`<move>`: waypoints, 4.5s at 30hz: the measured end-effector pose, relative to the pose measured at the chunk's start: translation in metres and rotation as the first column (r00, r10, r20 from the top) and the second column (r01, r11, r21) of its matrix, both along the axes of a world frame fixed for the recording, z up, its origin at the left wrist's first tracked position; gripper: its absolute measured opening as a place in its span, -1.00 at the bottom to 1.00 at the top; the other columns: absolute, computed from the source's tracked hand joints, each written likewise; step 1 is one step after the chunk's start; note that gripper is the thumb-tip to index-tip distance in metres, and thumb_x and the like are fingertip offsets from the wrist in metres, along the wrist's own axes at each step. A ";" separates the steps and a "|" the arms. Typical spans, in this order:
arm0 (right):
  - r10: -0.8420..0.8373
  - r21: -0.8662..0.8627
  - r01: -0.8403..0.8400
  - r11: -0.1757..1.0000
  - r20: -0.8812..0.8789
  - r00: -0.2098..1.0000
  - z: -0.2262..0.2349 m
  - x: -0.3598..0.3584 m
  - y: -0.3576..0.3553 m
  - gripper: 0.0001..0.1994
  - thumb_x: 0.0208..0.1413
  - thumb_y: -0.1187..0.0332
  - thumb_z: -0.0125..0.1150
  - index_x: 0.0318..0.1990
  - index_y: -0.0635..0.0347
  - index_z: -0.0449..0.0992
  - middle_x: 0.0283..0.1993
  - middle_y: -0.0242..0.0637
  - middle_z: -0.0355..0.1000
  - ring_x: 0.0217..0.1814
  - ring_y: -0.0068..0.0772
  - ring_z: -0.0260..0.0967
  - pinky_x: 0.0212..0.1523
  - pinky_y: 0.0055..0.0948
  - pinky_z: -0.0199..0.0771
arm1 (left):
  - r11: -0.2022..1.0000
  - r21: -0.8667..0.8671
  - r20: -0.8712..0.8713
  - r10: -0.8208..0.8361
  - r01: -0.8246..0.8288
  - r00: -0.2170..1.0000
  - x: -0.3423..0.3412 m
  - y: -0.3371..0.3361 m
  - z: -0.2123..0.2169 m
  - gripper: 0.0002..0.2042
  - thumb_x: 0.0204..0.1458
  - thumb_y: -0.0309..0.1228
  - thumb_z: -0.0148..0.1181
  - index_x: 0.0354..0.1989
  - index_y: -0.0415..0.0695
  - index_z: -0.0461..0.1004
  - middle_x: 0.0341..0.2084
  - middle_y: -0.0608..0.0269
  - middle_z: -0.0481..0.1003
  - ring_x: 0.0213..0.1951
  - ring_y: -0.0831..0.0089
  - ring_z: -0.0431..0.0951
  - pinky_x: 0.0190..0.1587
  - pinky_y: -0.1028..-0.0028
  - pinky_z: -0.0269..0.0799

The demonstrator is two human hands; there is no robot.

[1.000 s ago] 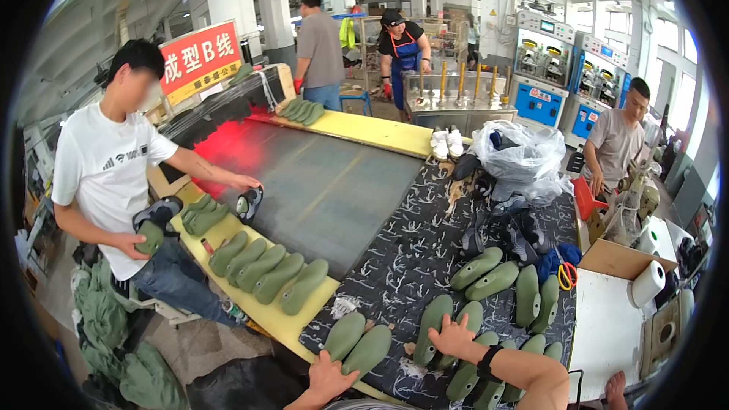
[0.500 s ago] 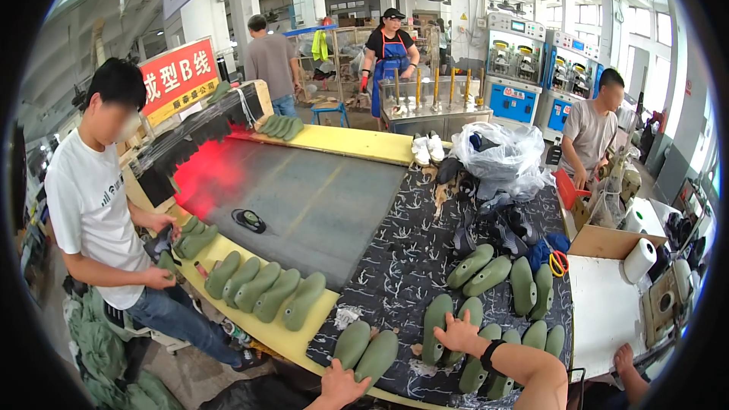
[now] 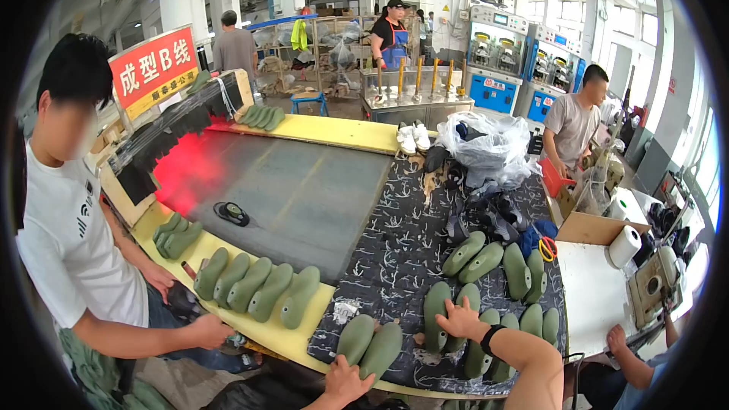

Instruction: Sorting and arranging green plastic shoe lasts on a conveyor belt and factory assembly table.

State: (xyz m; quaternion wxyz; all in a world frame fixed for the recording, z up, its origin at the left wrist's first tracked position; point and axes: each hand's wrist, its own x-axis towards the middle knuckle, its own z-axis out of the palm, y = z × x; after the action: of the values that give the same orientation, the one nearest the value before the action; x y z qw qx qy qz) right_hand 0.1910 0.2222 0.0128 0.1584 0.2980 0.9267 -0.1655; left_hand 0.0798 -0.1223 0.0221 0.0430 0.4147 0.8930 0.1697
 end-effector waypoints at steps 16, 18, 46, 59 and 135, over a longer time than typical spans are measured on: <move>-0.078 -0.044 0.079 0.996 0.027 0.997 0.022 -0.003 -0.007 -0.20 0.12 -0.24 -0.26 0.33 0.22 0.00 0.05 0.08 0.42 0.40 0.48 -0.26 0.30 0.15 0.00 | 0.998 -0.012 -0.042 0.064 -0.065 0.997 0.014 0.006 -0.003 -0.48 -0.28 0.11 0.27 -0.50 -0.21 0.61 -0.22 -0.17 0.36 -0.33 -0.01 0.52 -0.38 0.13 0.48; -0.080 -0.074 0.083 0.994 0.050 0.996 0.016 -0.002 -0.005 -0.23 0.13 -0.23 -0.27 0.34 0.17 0.01 0.19 0.04 0.30 0.47 0.29 -0.36 0.11 0.45 0.05 | 0.991 -0.051 0.046 0.126 -0.124 0.991 0.021 0.009 0.012 -0.41 -0.09 0.04 0.21 -0.15 -0.33 0.52 -0.03 -0.39 0.35 -0.16 -0.13 0.48 -0.13 0.08 0.44; -0.113 -0.058 0.112 0.992 -0.017 0.993 0.014 0.001 -0.007 -0.24 0.10 -0.17 -0.17 0.33 0.18 0.03 0.20 0.01 0.29 0.44 0.38 -0.29 0.25 0.19 0.04 | 0.997 0.033 -0.014 0.072 -0.072 0.997 0.012 0.009 -0.001 -0.54 -0.16 0.02 0.24 -0.51 -0.26 0.60 -0.28 -0.10 0.30 -0.30 -0.08 0.44 -0.28 0.18 0.48; 0.056 0.012 -0.054 0.998 -0.122 0.991 0.019 -0.008 -0.015 -0.43 0.17 -0.01 -0.13 0.21 0.21 0.18 0.07 0.22 0.32 0.30 0.52 -0.07 0.29 0.15 -0.01 | 0.992 0.086 -0.024 0.096 -0.094 0.995 0.003 0.004 -0.010 -0.55 -0.18 0.01 0.27 -0.56 -0.24 0.60 -0.25 -0.12 0.28 -0.31 -0.06 0.43 -0.40 0.21 0.52; -0.112 -0.096 0.117 0.988 0.062 0.992 0.032 0.000 -0.011 -0.24 0.08 -0.26 -0.22 0.29 0.11 0.11 0.10 -0.05 0.40 0.41 0.40 -0.24 0.03 0.47 0.15 | 0.968 -0.115 0.180 0.240 -0.222 0.954 0.022 0.023 0.039 -0.46 0.01 0.08 0.09 -0.26 -0.26 0.58 0.11 -0.34 0.23 -0.06 -0.21 0.40 -0.04 -0.05 0.33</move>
State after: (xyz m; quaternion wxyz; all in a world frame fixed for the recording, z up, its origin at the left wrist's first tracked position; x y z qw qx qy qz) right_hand 0.1910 0.2110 0.0444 0.1892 0.3470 0.8939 -0.2118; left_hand 0.1016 -0.0991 0.0608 0.1285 0.2866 0.9339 0.1707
